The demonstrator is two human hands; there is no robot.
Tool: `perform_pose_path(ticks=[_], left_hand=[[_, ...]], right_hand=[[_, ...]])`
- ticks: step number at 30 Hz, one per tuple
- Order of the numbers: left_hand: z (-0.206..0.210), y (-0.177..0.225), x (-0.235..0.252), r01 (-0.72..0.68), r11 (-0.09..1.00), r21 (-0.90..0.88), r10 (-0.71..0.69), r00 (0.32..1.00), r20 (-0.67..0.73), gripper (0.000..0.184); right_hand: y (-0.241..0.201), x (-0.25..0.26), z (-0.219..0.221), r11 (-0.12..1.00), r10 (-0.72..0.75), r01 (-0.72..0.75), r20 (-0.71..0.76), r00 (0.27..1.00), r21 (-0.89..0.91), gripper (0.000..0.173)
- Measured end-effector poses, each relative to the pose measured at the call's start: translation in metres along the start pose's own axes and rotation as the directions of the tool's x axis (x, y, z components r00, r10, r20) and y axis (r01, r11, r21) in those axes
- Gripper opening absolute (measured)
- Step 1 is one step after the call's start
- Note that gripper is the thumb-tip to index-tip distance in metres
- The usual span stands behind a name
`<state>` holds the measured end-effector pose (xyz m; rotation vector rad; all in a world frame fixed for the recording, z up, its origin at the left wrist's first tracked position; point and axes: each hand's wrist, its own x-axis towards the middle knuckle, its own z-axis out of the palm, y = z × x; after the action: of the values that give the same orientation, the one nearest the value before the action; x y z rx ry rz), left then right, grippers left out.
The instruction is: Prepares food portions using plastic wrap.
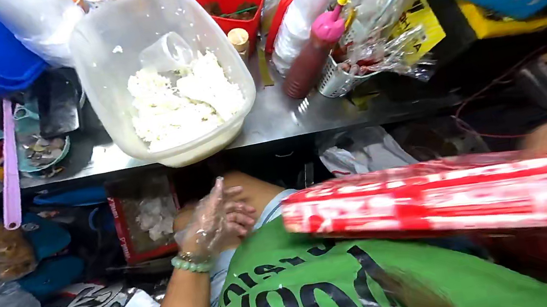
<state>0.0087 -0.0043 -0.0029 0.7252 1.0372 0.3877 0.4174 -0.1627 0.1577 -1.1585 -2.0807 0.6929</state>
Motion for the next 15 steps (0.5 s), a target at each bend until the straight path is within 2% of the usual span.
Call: perform_pose_path(ticks=[2, 5, 7, 9, 11, 15], left_hand=[[0.010, 0.001, -0.005, 0.033, 0.995, -0.094, -0.033, 0.999, 0.001, 0.070], [0.008, 0.004, -0.012, -0.076, 0.967, -0.245, 0.062, 0.996, -0.061, 0.068], [-0.007, -0.003, -0.010, -0.160, 0.938, -0.307, 0.134, 0.985, -0.105, 0.060], [-0.023, -0.012, -0.007, -0.216, 0.909, -0.357, 0.197, 0.976, -0.090, 0.041], [-0.034, -0.015, -0.006, -0.212, 0.868, -0.449, 0.189, 0.977, -0.097, 0.031], [-0.046, -0.017, -0.012, -0.265, 0.766, -0.585, 0.154, 0.960, -0.233, 0.027]], right_hand=[[0.028, 0.025, 0.032, 0.994, -0.102, 0.100, 0.050, 0.994, 0.034, 0.044], [0.049, 0.056, 0.075, 0.980, -0.176, 0.170, 0.056, 0.983, 0.106, 0.036], [0.061, 0.073, 0.100, 0.968, -0.229, 0.220, 0.068, 0.971, 0.120, 0.029], [0.068, 0.087, 0.121, 0.955, -0.278, 0.266, 0.086, 0.957, 0.132, 0.024], [0.071, 0.100, 0.136, 0.943, -0.311, 0.292, 0.107, 0.944, 0.161, 0.020], [0.070, 0.128, 0.151, 0.913, -0.378, 0.346, 0.130, 0.917, 0.216, 0.024]])
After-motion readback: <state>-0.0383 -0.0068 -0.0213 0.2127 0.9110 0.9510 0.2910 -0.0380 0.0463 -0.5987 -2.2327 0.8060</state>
